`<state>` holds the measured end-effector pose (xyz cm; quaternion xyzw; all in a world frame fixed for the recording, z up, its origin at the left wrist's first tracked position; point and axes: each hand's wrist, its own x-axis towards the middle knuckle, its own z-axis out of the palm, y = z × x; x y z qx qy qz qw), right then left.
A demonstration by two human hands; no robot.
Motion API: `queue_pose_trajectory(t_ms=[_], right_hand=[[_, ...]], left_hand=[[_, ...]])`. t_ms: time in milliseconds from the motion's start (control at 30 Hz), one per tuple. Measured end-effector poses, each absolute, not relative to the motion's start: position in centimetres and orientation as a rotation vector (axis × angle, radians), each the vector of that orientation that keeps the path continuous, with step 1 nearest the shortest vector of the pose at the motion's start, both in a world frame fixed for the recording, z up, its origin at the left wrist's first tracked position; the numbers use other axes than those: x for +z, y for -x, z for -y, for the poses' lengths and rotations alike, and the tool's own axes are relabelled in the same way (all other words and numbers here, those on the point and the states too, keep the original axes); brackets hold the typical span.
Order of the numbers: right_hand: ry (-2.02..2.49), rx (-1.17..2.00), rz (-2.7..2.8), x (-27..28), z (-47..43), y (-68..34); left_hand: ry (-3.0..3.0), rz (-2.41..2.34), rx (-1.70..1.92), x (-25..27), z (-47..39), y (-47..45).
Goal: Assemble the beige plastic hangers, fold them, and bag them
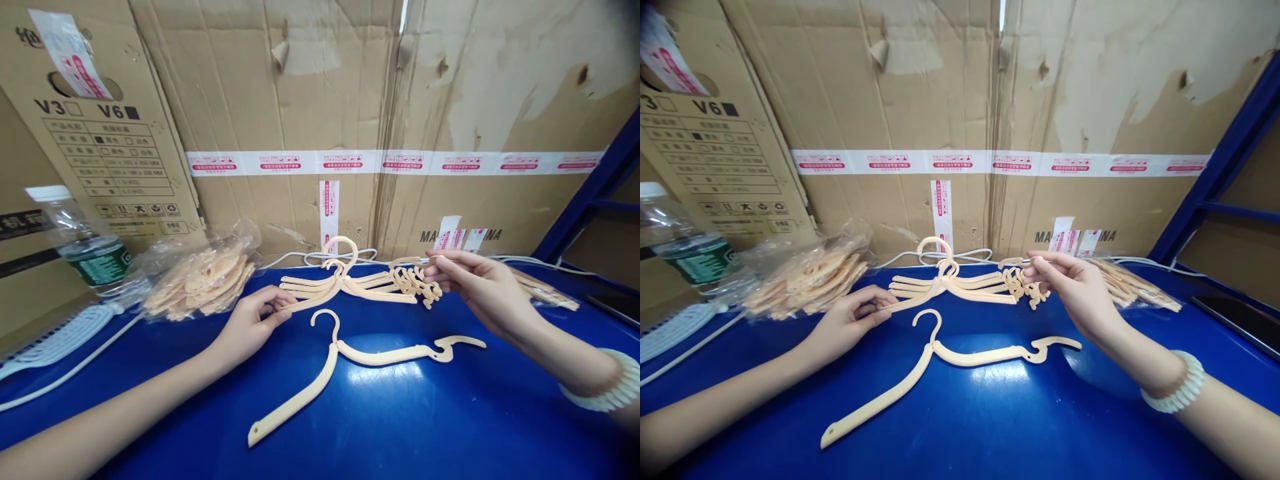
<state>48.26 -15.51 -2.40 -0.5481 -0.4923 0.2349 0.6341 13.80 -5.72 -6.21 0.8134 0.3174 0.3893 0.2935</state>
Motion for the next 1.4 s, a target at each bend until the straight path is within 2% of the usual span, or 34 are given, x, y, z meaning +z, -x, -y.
queue_pose_trajectory(t_ms=[167,1100,1400], right_hand=[[1.162,0.904,0.889,-3.0,15.3,-48.5],[1.266,1.237,1.116,-3.9,15.0,-49.2],[1.215,1.430,0.877,-3.9,15.3,-48.4]], left_hand=[[-2.107,-0.867,1.091,-6.4,5.4,-13.7],[-2.110,-0.872,1.116,-6.7,5.4,-13.7],[-2.124,-0.863,1.136,-6.7,5.6,-13.7]])
